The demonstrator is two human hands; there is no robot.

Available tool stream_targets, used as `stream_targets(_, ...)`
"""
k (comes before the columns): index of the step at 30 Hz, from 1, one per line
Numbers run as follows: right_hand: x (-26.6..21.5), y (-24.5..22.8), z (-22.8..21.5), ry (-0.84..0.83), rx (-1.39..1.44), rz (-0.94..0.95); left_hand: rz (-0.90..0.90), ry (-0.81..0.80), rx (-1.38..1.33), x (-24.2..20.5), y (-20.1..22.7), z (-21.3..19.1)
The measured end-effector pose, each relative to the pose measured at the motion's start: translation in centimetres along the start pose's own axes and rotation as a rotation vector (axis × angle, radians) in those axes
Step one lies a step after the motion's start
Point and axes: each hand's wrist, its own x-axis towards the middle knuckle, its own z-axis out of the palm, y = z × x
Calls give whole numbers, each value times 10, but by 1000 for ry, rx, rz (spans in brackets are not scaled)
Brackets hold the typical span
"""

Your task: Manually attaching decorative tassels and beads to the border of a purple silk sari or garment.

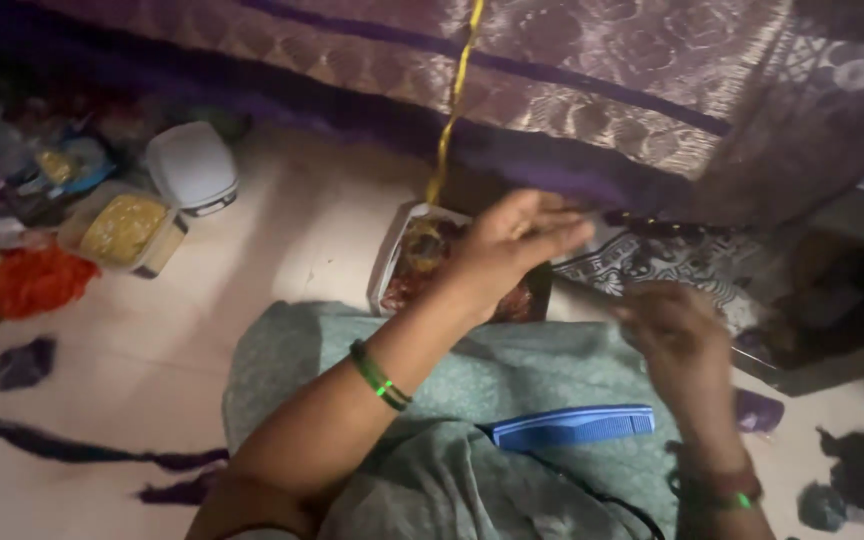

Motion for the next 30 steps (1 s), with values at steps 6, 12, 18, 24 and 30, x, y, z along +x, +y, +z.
stream_targets(6,18,19,27,34,136,195,-284,-4,-372,13,16,26)
stream_targets(12,35,-28,30,37,753,351,-270,15,-347,11,14,25)
stream_targets(18,33,-30,33,67,782,212,-153,-6,-232,5,19,23)
stream_targets(24,27,-25,33,133,723,147,-112,-22,-293,0,22,26)
stream_targets(30,24,-44,29,138,663,182,-207,-50,-432,0,11,23)
